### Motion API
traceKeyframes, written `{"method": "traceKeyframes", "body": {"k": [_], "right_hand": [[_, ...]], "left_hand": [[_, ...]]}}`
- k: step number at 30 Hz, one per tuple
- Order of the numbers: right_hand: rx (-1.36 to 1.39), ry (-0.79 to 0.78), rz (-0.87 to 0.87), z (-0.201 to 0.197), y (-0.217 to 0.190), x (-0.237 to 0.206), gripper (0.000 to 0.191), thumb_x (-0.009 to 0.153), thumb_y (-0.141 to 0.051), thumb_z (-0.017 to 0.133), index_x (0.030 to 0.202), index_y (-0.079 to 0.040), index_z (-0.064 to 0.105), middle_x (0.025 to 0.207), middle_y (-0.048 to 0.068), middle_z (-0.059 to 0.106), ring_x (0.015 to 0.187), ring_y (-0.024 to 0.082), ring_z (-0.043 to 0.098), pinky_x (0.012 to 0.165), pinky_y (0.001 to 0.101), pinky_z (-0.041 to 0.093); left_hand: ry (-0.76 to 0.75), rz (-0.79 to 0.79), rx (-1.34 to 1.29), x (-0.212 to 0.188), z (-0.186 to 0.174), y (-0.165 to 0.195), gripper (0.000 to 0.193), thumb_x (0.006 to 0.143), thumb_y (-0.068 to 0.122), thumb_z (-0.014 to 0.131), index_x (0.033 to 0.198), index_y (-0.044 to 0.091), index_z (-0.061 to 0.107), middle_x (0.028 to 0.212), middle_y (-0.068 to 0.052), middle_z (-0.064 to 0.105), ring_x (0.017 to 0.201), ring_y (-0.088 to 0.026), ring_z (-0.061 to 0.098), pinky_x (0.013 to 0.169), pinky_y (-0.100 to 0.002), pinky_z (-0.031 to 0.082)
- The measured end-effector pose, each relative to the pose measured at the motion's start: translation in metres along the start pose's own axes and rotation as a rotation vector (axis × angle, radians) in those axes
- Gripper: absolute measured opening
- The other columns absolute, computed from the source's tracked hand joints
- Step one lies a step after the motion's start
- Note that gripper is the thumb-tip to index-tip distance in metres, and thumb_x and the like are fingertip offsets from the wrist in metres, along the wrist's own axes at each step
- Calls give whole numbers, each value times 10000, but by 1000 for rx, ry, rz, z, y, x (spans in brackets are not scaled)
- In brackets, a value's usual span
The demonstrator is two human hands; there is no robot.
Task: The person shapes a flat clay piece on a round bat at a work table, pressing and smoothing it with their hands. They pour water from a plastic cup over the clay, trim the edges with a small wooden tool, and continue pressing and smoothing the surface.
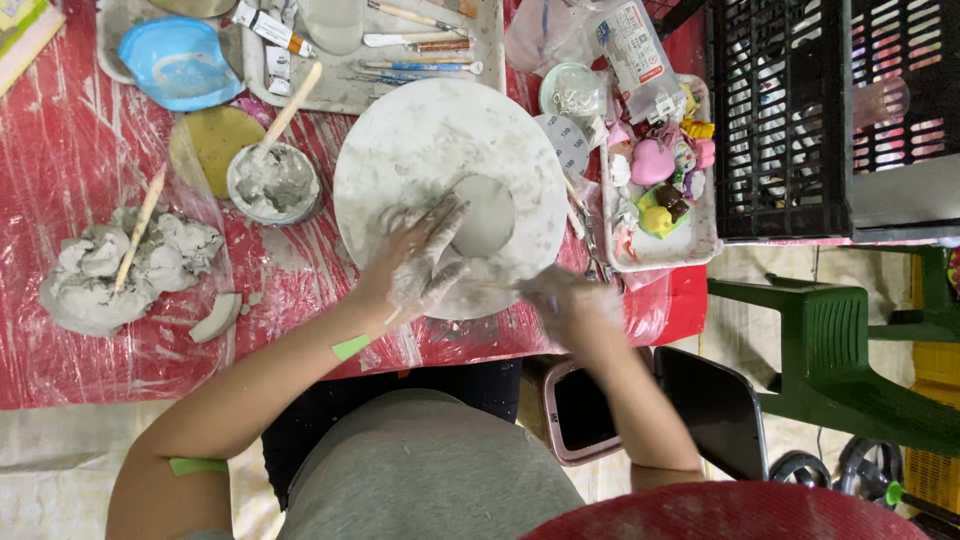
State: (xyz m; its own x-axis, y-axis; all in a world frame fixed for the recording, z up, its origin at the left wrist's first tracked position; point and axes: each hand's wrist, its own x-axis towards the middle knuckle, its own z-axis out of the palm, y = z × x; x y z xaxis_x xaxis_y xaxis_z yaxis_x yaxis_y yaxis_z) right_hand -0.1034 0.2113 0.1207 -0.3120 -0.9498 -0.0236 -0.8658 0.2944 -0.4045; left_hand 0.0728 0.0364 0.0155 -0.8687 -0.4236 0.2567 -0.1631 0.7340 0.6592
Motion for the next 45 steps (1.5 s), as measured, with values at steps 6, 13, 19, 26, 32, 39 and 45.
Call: {"method": "traceKeyframes", "body": {"k": [6,13,19,26,32,39,45], "right_hand": [[-52,186,-5,67,-27,5,269,740,-203,801,991,-112,774,975,101,709,607,267,703,523,401,541],[-87,154,35,45,47,-13,200,816,-97,753,999,-164,797,965,94,701,692,285,714,598,405,567],[-14,93,-66,-20,83,-9,171,921,-150,741,1083,-191,775,943,57,662,718,201,676,620,352,565],[-143,47,-127,49,3,14,198,868,-220,778,1063,-196,795,937,43,701,611,238,681,550,375,557],[-82,38,15,43,15,15,121,909,-188,735,1017,-188,789,915,29,703,628,237,699,563,389,555],[-79,159,238,-18,72,-21,64,921,-146,766,982,-146,787,896,62,692,617,196,668,560,341,522],[88,249,196,3,76,2,140,949,-132,756,1047,-33,740,885,123,688,653,190,649,548,333,508]], "left_hand": [[7,29,56,5,-13,-11,643,961,419,593,1518,115,492,1507,-128,523,1421,-319,439,1190,-527,218],[42,44,-4,-6,-17,-9,593,912,348,674,1437,103,549,1540,-61,495,1418,-286,438,1149,-535,235],[51,62,-17,-3,-16,-18,549,913,309,664,1426,135,577,1537,-21,531,1413,-254,454,1156,-516,252],[45,72,53,-4,-11,-26,563,973,375,625,1485,151,559,1549,-39,521,1428,-273,445,1189,-513,231],[-27,189,195,-6,-14,-32,619,896,469,636,1463,231,564,1578,-99,476,1399,-324,429,1140,-546,233],[-57,195,177,16,-21,-64,590,929,482,639,1475,269,569,1512,-33,534,1345,-287,505,1115,-548,314],[126,-37,536,-6,-23,-17,625,1086,431,615,1588,83,479,1666,-140,356,1556,-315,368,1274,-573,272]]}}
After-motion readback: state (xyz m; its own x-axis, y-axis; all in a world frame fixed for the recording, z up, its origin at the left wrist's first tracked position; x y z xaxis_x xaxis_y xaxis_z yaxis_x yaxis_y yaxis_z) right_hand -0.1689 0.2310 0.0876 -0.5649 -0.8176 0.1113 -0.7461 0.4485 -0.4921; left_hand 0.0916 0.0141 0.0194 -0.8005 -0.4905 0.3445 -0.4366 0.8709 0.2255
